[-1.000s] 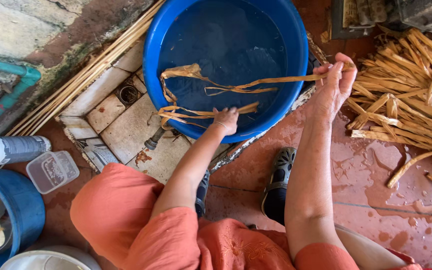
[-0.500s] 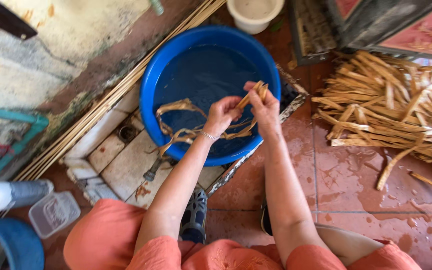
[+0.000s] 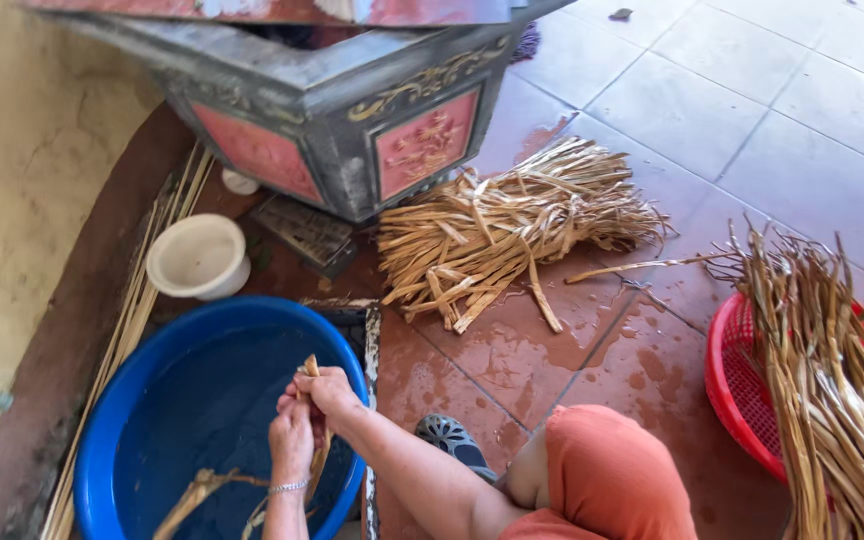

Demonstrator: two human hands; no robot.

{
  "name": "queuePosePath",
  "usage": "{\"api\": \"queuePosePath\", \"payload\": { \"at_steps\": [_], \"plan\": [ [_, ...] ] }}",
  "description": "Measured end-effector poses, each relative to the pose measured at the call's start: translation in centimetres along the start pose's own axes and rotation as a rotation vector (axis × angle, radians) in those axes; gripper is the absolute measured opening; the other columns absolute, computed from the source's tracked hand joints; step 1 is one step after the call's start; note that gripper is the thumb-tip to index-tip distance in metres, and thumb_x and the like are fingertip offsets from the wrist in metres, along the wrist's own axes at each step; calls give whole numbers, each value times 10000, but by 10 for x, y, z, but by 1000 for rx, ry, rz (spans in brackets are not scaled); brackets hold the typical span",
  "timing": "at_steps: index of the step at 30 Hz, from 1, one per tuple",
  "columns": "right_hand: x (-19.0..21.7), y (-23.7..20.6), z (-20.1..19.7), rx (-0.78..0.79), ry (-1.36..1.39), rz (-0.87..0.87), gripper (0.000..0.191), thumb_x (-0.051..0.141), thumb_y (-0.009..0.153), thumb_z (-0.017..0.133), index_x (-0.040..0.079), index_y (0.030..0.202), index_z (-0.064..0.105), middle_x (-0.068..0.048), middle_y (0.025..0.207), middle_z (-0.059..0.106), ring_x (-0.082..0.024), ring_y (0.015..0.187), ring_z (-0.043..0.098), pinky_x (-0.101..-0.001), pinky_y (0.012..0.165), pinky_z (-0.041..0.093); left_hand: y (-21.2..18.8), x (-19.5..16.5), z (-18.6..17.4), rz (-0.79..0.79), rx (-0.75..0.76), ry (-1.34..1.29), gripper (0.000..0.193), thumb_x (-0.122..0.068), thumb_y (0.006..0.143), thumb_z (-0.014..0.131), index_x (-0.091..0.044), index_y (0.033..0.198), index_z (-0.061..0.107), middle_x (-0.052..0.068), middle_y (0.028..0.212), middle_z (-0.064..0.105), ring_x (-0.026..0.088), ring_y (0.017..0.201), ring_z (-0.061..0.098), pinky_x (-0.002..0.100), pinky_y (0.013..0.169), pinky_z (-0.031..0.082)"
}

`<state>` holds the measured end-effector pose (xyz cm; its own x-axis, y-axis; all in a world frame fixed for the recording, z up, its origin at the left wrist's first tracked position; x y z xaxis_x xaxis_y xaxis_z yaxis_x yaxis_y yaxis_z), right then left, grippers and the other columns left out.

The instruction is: The person sits on the floor and repeatedly soaks, separates, and rinses long dried plant strips in a blue basin of water. They transfer the wet strips into a red basket and onto the floor, continuing the process with additional dry strips from a nearby pile.

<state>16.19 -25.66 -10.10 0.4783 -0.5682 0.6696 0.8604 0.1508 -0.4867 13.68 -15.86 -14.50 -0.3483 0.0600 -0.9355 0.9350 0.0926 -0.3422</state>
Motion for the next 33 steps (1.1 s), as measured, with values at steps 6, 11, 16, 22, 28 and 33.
{"api": "queuePosePath", "payload": {
  "at_steps": [6, 11, 16, 22, 28, 33],
  "plan": [
    [8, 7, -20, -194, 258, 87, 202, 156, 1055, 550, -7, 951, 608, -126, 790, 665, -316, 707, 708, -473, 636, 639, -9, -3, 21, -54, 5, 125, 465, -356, 1035, 492, -15, 757, 646, 60, 554, 555, 148, 441, 520, 334, 413, 410],
    [17, 7, -37, -226, 219, 223, 304, 303, 1058, 497, 58, 909, 600, -97, 733, 644, -309, 674, 710, -459, 560, 584, -7, -16, 37, 143, 55, 634, 430, -355, 1007, 397, -95, 836, 695, 175, 653, 699, 331, 573, 692, 442, 562, 532],
    [44, 15, -84, -441, 336, 65, 283, 213, 1010, 439, 79, 825, 607, -88, 634, 616, -291, 527, 635, -413, 441, 525, -18, -6, 62, 322, 62, 718, 419, -346, 993, 427, -93, 825, 717, 198, 803, 724, 431, 793, 698, 520, 718, 538],
    [82, 26, -151, -664, 543, -157, 215, 147, 956, 607, 94, 751, 564, -9, 581, 540, -109, 409, 440, -266, 368, 309, -56, 31, 71, 356, 120, 769, 353, -351, 1007, 475, -99, 843, 659, 199, 761, 705, 442, 784, 679, 552, 673, 508],
    [97, 31, -163, -756, 441, -205, 282, 244, 920, 631, 92, 693, 562, 10, 490, 456, -119, 348, 378, -284, 335, 278, -45, 52, 45, 419, 204, 745, 322, -355, 957, 468, -128, 847, 668, 186, 693, 693, 437, 713, 677, 554, 621, 516],
    [127, 40, -166, -647, 420, -247, 343, 319, 939, 602, 123, 668, 529, 34, 477, 376, -120, 325, 321, -295, 326, 220, -20, 59, 15, 433, 153, 743, 286, -334, 965, 506, -109, 894, 668, 176, 739, 696, 400, 736, 674, 516, 639, 517]
  ]
}}
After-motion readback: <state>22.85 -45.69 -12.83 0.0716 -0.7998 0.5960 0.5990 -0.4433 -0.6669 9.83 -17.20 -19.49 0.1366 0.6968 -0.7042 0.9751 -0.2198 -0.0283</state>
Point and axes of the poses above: each hand's wrist, its own y-axis towards the middle knuckle, its own z-axis out of the palm, x = y × z, the point moved 9 cm from there along y, towards the middle knuckle
